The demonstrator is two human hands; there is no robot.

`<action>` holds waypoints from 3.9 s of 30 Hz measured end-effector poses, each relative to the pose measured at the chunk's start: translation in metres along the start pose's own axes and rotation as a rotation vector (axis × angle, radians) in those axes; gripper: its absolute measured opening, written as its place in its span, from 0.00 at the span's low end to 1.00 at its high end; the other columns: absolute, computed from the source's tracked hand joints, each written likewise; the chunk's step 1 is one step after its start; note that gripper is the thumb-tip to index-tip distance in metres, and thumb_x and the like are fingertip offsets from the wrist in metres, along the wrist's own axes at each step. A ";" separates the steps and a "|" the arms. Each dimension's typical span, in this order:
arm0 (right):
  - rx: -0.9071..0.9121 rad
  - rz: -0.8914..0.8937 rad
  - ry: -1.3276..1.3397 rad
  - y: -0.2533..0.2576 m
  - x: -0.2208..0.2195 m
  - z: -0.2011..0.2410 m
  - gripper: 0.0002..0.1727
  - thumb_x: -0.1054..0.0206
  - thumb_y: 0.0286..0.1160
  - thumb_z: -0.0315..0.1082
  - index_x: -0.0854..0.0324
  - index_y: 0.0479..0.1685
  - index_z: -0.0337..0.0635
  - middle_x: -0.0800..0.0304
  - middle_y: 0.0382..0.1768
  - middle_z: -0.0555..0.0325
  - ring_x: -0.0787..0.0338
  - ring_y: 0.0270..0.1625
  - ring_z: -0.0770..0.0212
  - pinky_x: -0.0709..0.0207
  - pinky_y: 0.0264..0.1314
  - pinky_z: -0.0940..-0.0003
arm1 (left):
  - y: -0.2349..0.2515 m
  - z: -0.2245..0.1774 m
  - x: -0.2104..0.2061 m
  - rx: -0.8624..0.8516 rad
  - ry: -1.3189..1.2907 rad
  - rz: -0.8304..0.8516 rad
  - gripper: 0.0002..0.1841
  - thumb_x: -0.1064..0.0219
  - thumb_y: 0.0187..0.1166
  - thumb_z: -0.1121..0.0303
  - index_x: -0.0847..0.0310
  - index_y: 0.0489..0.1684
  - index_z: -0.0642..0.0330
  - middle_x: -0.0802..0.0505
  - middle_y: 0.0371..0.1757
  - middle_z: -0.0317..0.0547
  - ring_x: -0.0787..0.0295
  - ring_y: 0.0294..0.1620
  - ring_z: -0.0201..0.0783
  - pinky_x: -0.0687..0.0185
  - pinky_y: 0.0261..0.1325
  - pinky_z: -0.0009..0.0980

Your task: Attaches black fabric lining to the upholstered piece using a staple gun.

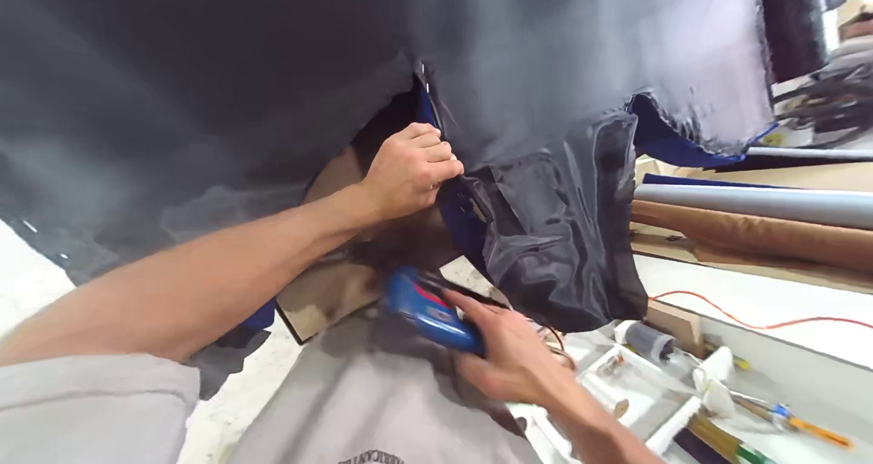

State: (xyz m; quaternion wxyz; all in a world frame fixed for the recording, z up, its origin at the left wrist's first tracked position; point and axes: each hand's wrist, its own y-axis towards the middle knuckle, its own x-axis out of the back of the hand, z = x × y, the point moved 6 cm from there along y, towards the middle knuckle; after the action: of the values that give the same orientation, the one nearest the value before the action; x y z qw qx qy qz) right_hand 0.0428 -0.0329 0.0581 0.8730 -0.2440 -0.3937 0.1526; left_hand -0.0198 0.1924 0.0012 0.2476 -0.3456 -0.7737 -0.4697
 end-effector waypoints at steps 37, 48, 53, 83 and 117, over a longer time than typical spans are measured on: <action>0.418 0.108 -0.505 0.200 0.246 -0.003 0.22 0.31 0.65 0.52 0.09 0.56 0.54 0.05 0.33 0.61 0.09 0.34 0.72 0.21 0.33 0.67 | -0.028 -0.010 -0.018 0.339 -0.089 -0.398 0.14 0.45 0.87 0.73 0.09 0.52 0.59 0.02 0.47 0.49 0.08 0.65 0.45 0.33 0.86 0.46; 0.417 0.118 -0.509 0.201 0.242 0.001 0.22 0.31 0.66 0.52 0.09 0.57 0.54 0.05 0.34 0.61 0.09 0.35 0.73 0.21 0.34 0.69 | -0.028 -0.010 -0.017 0.337 -0.082 -0.385 0.14 0.45 0.87 0.73 0.09 0.52 0.59 0.02 0.47 0.48 0.09 0.65 0.44 0.34 0.87 0.46; 0.416 0.122 -0.518 0.201 0.239 0.003 0.22 0.31 0.64 0.51 0.09 0.56 0.53 0.05 0.33 0.62 0.10 0.35 0.74 0.22 0.34 0.70 | -0.029 -0.011 -0.017 0.339 -0.076 -0.387 0.14 0.45 0.87 0.73 0.09 0.52 0.59 0.02 0.48 0.48 0.09 0.66 0.44 0.35 0.87 0.46; 0.414 0.147 -0.548 0.171 0.225 0.002 0.22 0.32 0.65 0.51 0.09 0.56 0.52 0.05 0.31 0.61 0.10 0.31 0.69 0.23 0.29 0.64 | -0.042 -0.016 -0.032 0.348 0.023 -0.496 0.16 0.43 0.87 0.66 0.06 0.56 0.49 0.02 0.44 0.41 0.15 0.73 0.44 0.57 0.89 0.61; 0.166 -0.703 -0.084 -0.025 0.324 -0.199 0.29 0.24 0.72 0.46 0.22 0.59 0.29 0.10 0.47 0.59 0.10 0.46 0.76 0.11 0.52 0.72 | -0.031 -0.100 -0.049 1.585 -0.242 -0.441 0.28 0.22 0.68 0.47 0.15 0.57 0.61 0.23 0.81 0.55 0.21 0.77 0.46 0.18 0.73 0.49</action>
State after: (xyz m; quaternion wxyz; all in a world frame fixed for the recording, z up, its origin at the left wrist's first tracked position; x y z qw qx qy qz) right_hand 0.4050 0.0335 0.1567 0.8722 -0.0155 -0.4751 -0.1155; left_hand -0.0068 0.0782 -0.0072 0.2351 0.0427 -0.9464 0.2172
